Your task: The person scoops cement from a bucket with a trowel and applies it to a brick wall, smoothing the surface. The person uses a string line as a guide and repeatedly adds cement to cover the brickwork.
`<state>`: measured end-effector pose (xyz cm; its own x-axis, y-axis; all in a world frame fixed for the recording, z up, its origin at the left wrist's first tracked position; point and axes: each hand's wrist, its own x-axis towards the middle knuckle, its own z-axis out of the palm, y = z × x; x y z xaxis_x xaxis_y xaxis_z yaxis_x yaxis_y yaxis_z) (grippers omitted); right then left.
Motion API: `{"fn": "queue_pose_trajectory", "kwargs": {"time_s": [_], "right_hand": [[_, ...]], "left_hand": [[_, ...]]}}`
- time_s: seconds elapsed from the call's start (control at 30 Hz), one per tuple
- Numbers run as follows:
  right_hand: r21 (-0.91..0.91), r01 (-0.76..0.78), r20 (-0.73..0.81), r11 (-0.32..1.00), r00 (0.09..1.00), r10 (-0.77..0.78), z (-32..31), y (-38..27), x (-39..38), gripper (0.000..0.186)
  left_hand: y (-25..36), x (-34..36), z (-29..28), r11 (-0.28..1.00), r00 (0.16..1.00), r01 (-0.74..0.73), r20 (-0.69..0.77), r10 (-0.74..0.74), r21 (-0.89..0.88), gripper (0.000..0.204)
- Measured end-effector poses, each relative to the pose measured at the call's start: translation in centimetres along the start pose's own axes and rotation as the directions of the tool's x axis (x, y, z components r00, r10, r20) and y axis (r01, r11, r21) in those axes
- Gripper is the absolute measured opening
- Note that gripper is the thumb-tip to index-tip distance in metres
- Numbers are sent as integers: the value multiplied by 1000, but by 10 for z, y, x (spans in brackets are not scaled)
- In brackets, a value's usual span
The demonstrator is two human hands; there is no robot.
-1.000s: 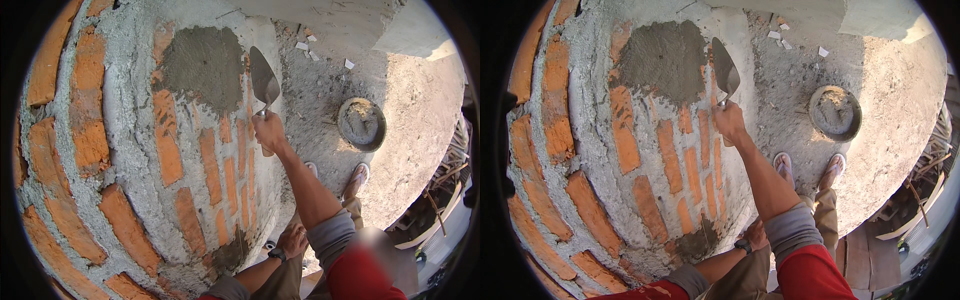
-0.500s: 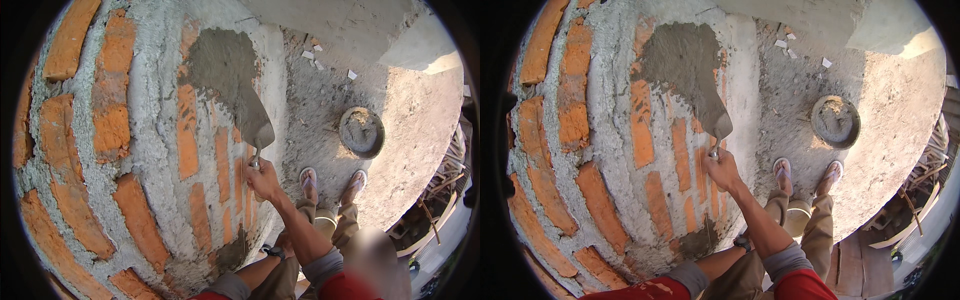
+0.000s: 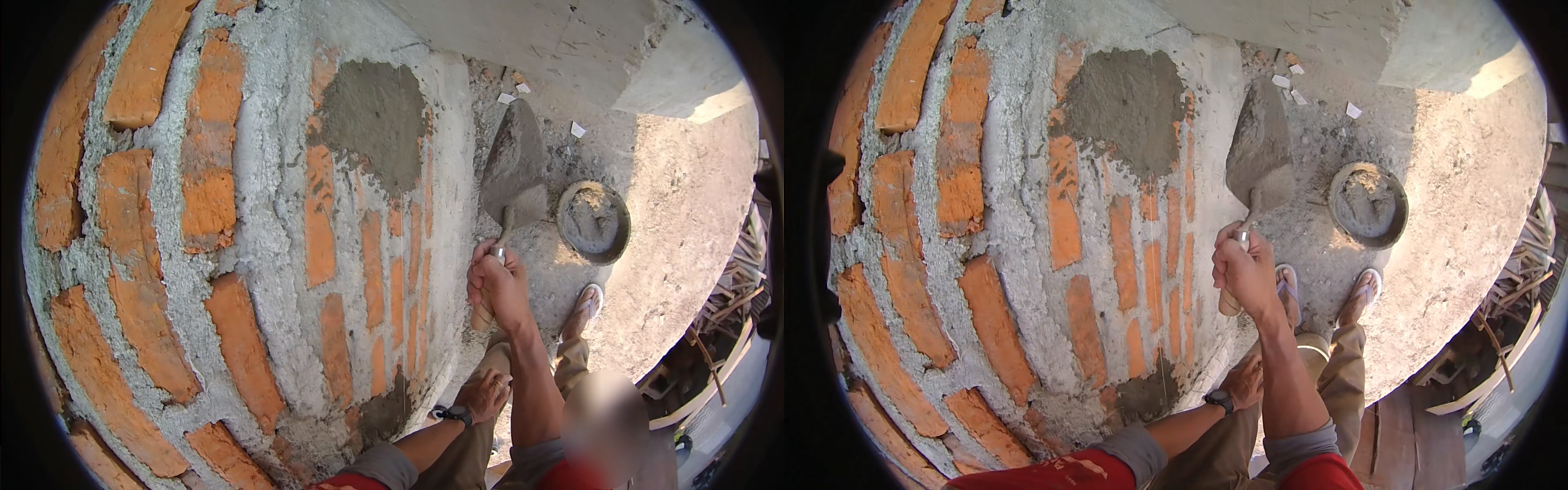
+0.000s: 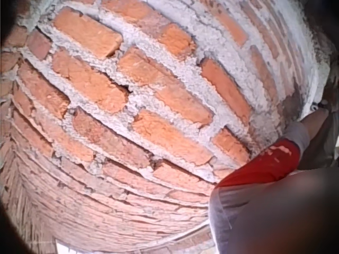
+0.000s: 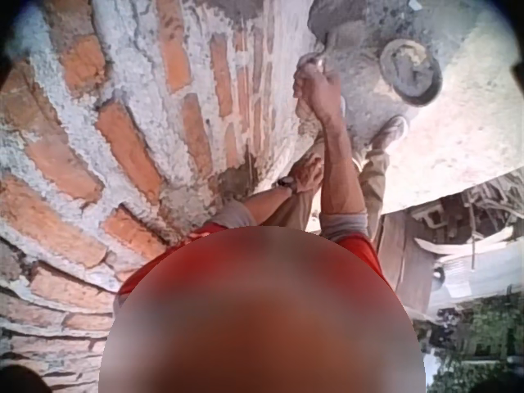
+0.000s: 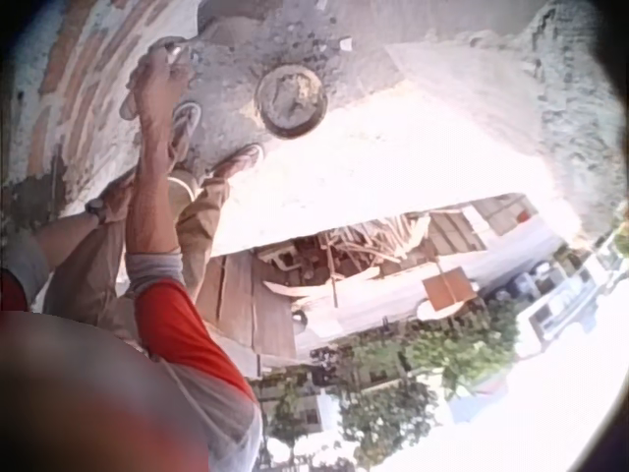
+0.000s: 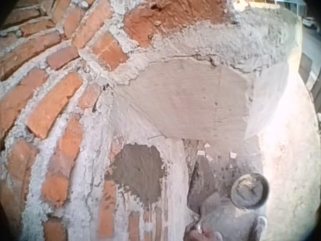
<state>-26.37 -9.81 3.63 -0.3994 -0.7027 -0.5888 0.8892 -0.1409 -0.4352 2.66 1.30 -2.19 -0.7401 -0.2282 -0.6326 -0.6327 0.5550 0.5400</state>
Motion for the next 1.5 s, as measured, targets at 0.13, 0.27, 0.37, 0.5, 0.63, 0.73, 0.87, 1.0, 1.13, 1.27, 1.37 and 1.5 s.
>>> {"fn": "queue_pose_trajectory", "kwargs": {"time_s": [0.13,0.27,0.37,0.5,0.63,0.73,0.87,1.0,1.13,1.27,1.37,1.5], "right_hand": [[-432,366,-374,824,759,-533,57,-9,32,7],[-778,201,-177,595,839,-514,81,31,36,16],[-727,334,187,600,937,-295,70,68,-22,15],[-638,258,38,725,951,-306,39,69,-31,12],[-827,232,13,513,919,-395,15,28,67,19],[-872,230,25,431,902,-431,19,4,131,23],[-848,310,62,430,864,-500,30,-4,160,29],[-809,259,38,527,918,-394,28,17,136,28],[-751,166,11,640,971,-238,23,56,85,21],[-706,2,32,708,999,29,17,71,31,20],[-327,-211,203,921,936,287,9,54,-2,18],[-54,-209,270,976,938,216,9,12,-36,13]], "left_hand": [[-34,0,56,854,893,-318,-172,416,411,35],[-70,-21,108,911,940,-235,-159,301,339,39],[-81,-12,124,952,916,-263,-270,297,157,38],[-49,-1,100,974,968,-217,-112,222,59,34],[-8,-5,42,998,995,-52,-89,55,34,30],[10,-8,14,995,997,29,-62,-35,-101,32],[15,-11,-1,985,997,73,-19,-77,-154,30],[14,-15,-1,989,996,28,-77,-39,-144,29],[6,-14,9,988,998,21,-52,-30,-155,28],[-4,-10,23,994,997,-20,-73,12,-108,27],[-8,-8,26,992,984,-118,-140,111,-43,28],[-9,-13,28,991,986,-105,-136,93,-87,28]]}}
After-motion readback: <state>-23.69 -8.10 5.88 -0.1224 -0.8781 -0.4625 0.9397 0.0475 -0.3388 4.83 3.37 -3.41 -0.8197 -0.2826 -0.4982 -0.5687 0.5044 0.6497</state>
